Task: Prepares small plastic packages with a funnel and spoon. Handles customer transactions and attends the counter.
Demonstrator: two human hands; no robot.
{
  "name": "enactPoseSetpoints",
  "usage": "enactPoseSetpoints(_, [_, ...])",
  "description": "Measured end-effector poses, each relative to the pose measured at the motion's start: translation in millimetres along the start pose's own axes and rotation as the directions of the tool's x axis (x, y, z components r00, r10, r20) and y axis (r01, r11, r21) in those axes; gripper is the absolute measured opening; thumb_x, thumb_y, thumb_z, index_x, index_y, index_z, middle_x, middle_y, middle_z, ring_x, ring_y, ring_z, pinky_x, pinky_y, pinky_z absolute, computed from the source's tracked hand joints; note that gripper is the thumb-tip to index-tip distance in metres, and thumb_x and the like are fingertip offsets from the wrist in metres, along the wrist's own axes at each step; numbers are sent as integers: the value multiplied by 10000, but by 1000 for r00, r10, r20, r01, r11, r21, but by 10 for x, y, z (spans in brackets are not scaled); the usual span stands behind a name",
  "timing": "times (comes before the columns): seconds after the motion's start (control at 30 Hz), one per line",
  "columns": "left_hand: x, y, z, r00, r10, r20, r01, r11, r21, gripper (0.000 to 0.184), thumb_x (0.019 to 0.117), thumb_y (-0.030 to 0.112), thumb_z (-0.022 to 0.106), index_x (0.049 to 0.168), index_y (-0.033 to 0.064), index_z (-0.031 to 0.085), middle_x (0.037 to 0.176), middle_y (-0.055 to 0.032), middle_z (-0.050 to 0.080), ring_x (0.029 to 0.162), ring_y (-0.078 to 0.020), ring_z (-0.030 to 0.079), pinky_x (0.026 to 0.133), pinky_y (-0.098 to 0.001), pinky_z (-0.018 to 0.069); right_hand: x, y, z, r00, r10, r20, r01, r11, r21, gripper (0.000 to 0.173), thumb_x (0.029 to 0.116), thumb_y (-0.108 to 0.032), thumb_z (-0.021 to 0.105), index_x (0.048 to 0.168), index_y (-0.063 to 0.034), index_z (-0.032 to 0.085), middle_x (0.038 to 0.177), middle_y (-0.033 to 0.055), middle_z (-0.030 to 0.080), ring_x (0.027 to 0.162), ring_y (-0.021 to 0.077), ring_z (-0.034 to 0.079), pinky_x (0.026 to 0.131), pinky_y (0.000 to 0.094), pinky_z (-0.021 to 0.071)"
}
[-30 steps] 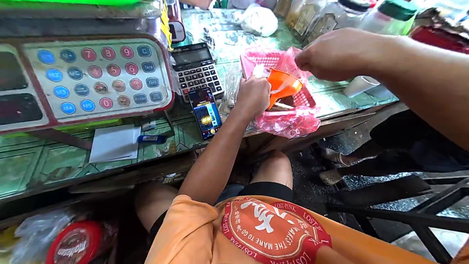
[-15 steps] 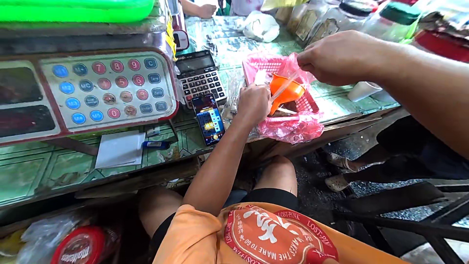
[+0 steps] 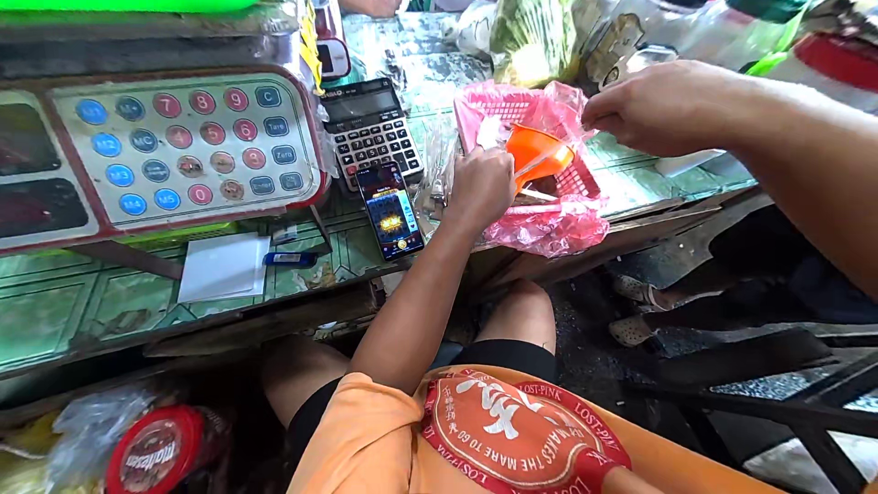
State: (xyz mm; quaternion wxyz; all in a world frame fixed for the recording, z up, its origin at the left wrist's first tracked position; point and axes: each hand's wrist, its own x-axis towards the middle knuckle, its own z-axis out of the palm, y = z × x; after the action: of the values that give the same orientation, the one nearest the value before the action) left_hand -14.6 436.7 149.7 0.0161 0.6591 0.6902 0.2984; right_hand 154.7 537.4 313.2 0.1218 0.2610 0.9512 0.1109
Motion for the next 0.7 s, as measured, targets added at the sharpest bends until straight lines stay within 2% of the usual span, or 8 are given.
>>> enactPoseSetpoints(0.13, [-22,12,32,999,-12,-30,10,998,-66,126,920,195,649,858,99,702,846,-51,707,928,-252,674,891,-498,490,-33,16,12,1000,10,16,-11,998,59,193,1054,-135,542,1021,-105,729,929,127,712,930,360,692,824,623,528])
enactPoseSetpoints(0.27, [-16,27,14,999,-35,-19,32,987,-157,103,931,190,667,902,99,707,865,-47,706,911,-238,674,899,-489,501,-34,0,-36,999,30,15,-31,997,66,184,1054,-171,566,988,-100,723,881,122,698,897,345,686,809,609,524])
enactPoseSetpoints(0.33, [-13,-10,41,999,-24,-31,18,984,-179,104,918,162,651,920,106,738,899,-41,719,950,-229,680,894,-481,518,-31,10,-22,999,29,14,-30,997,68,193,1059,-186,561,977,-102,713,866,115,690,881,331,683,799,595,524])
enactPoseSetpoints(0.4, [-8,-31,38,1000,-26,-15,22,977,-214,130,911,132,627,919,112,756,951,-35,725,1023,-224,668,948,-491,503,-38,41,14,999,40,4,-40,997,72,201,1060,-193,561,967,-102,715,870,112,694,884,326,686,806,590,527])
enactPoseSetpoints(0.47, [3,-35,22,998,-48,29,54,972,-230,140,938,162,620,934,124,755,1003,-26,716,1075,-219,640,995,-506,465,-45,105,81,999,42,-8,-41,995,89,206,1063,-196,554,972,-96,711,890,115,695,901,329,688,821,590,529])
enactPoseSetpoints(0.57, [8,-53,23,997,-68,37,75,968,-238,180,971,226,623,934,116,760,1047,-36,720,1099,-236,635,1022,-529,448,-53,192,179,999,45,-16,-42,988,147,223,1068,-187,539,986,-78,715,925,129,698,933,338,684,853,595,522])
enactPoseSetpoints(0.7, [21,-66,26,998,-51,25,55,959,-277,167,964,245,655,933,129,771,1060,-29,727,1102,-233,640,1021,-540,460,-88,259,269,998,69,-5,-66,976,209,234,1069,-208,533,985,-90,716,931,121,704,944,328,684,864,596,522])
